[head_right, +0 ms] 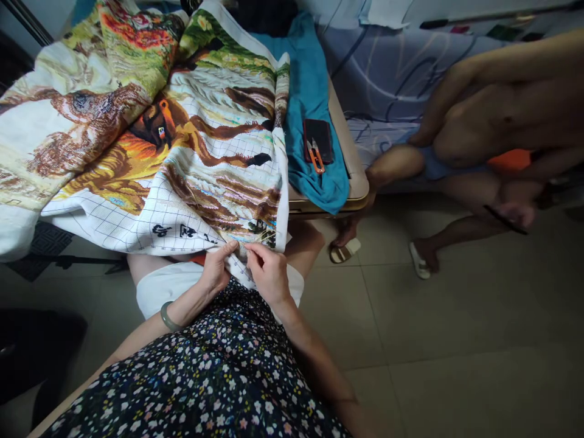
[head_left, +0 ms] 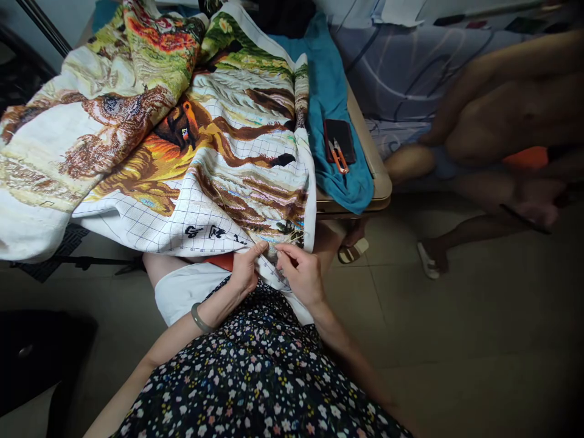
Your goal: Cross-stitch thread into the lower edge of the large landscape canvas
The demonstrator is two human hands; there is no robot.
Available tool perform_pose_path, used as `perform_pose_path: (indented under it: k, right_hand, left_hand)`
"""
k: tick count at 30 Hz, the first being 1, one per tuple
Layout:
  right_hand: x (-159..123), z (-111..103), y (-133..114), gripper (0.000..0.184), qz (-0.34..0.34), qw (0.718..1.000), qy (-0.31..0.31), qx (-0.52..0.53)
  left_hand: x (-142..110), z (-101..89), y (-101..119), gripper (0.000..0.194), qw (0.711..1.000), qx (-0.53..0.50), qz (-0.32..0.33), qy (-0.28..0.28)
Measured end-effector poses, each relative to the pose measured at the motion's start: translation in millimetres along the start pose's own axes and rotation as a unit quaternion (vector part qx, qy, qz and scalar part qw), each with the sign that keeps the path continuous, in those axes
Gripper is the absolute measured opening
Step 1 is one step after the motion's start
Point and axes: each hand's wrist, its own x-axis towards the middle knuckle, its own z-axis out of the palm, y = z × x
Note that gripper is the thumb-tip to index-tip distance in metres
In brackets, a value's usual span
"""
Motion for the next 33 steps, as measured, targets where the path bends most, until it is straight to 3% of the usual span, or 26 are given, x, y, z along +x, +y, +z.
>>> perform_pose_path:
  k: [8,19,28,33]
  right_hand:
    - [3,2,0,0.027,-0.028,0.998,0.018,-0.059]
    - [5,4,-12,0.025,-0.069,0.987,0.041,-0.140]
    - [3,15,1,0.013,0.046,0.998,0.034,0.034]
    - [2,20,6,0.012,0.065,0.995,0.043,0.067]
  left_hand:
    - [0,1.1,-1,0.046,1.000,-0.003,0.005,0.016]
    - [-1,1.6,-1,0.031,1.000,0.010,-0.022,0.014]
    - [0,5.7,1,0.037,1.000,0.013,-0.009,0.015]
    - [2,9.2,3,0.042,0.999,0.029,0.014,0.030]
